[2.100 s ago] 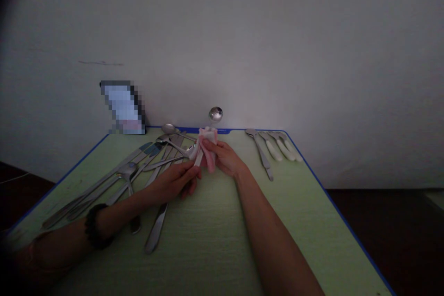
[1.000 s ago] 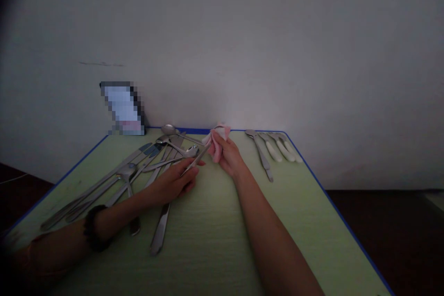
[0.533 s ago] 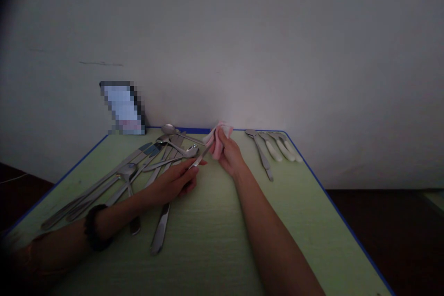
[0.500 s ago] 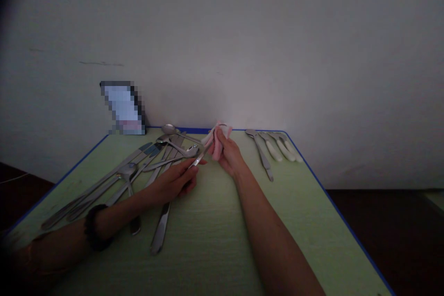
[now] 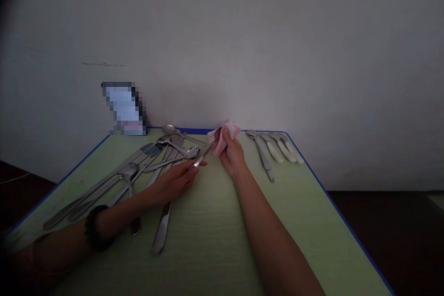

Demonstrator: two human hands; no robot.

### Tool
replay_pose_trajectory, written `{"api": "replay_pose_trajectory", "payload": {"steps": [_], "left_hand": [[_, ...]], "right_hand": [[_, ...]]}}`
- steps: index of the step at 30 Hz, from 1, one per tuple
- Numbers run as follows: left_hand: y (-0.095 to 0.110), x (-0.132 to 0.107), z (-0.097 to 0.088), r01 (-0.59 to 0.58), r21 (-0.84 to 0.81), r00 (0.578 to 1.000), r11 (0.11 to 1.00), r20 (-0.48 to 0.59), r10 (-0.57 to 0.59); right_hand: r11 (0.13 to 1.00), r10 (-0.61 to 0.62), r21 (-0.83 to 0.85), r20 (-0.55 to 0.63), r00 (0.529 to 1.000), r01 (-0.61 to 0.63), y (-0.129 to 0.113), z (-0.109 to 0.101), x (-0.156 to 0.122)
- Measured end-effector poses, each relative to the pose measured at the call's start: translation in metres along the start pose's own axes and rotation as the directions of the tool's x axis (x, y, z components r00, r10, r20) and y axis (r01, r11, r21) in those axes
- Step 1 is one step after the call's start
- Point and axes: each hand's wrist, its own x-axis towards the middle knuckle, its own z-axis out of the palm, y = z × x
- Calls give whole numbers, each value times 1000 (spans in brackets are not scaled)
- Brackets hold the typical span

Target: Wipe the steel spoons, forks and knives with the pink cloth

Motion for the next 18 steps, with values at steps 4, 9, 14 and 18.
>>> {"api": "replay_pose_trajectory", "payload": {"steps": [4,9,14,18], "left_hand": [[-2,0,0,-1,-111,1000,994,6,2],[0,-1,-1,-11,-143,1000,990,23,15],[4,0,0,25,-79,1000,997,-7,-26],[5,1,1,25,-84,999,996,-29,-27]], "right_hand": [[996,82,-48,25,996,-81,-2,0,-3],[974,196,-142,110,975,-179,-3,-1,-7],[972,202,-151,142,969,-180,-4,2,-10],[981,159,-125,109,981,-145,-4,2,-9]]}}
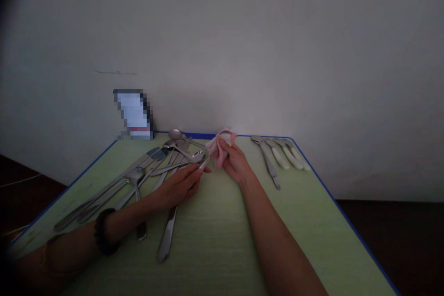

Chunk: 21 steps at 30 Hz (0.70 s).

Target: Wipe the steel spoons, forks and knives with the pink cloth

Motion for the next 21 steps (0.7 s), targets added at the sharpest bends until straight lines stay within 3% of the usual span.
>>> {"api": "replay_pose_trajectory", "payload": {"steps": [5,14,21], "left_hand": [[0,-1,0,4,-78,997,997,-75,-10],[-15,2,-2,-38,27,999,999,-31,39],[-10,1,-2,-37,21,999,999,-8,38]], "right_hand": [[997,-64,29,-40,997,65,2,-3,4],[998,-60,29,-30,998,61,1,-4,4],[996,5,93,1,1000,-5,-2,-1,3]]}}
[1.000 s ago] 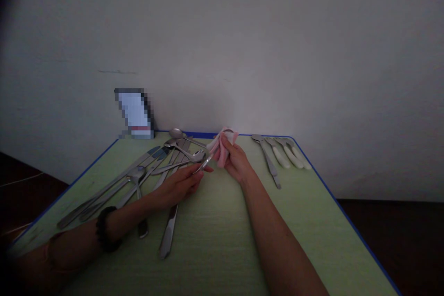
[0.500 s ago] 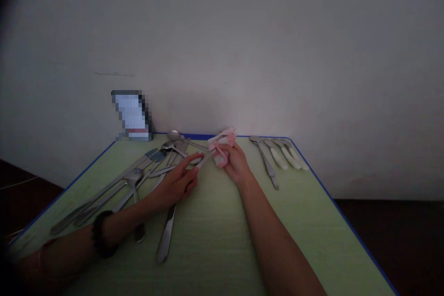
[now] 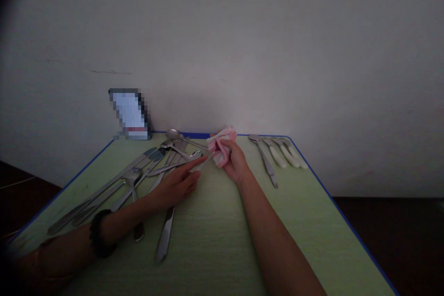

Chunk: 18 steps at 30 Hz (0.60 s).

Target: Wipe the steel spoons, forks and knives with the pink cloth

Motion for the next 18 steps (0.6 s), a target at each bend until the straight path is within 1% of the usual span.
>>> {"api": "replay_pose_trajectory", "payload": {"steps": [2,5,8,11,18], "left_hand": [[2,0,0,2,-13,1000,1000,16,-1],[2,0,0,2,-2,1000,1000,31,-2],[0,0,0,-7,18,1000,1000,30,6],[-2,0,0,-16,-6,999,1000,36,16],[1,-1,1,-12,-33,999,999,37,14]], "right_hand": [[1000,-1,6,17,1000,1,0,0,1],[999,-29,-34,38,999,30,2,-2,2],[997,-45,-64,29,999,47,4,-3,3],[997,-26,-75,10,1000,27,4,-2,2],[999,-2,-42,30,1000,3,-1,2,-2]]}}
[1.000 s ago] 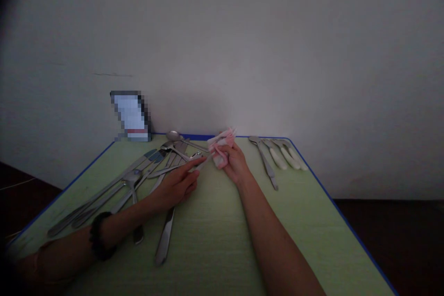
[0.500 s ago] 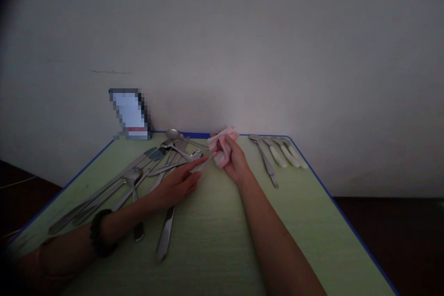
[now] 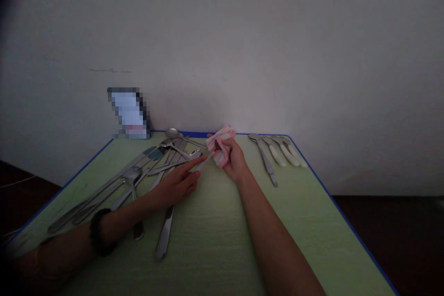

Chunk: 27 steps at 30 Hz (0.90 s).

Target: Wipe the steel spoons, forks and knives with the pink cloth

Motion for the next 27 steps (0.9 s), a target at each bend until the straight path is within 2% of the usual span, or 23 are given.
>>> {"api": "replay_pose_trajectory", "payload": {"steps": [7,13,20,27], "left_hand": [[-1,0,-1,-10,54,1000,998,-9,11],[2,0,0,-2,-8,1000,1000,15,2],[0,-1,-2,-22,62,1000,998,13,21],[3,-1,-1,-44,85,999,995,16,43]], "right_hand": [[997,-26,-67,-24,999,24,6,-2,4],[992,-41,-119,-4,999,40,8,-4,3],[984,-92,-150,20,996,94,8,-3,1],[975,-128,-186,-38,991,119,10,0,0]]}}
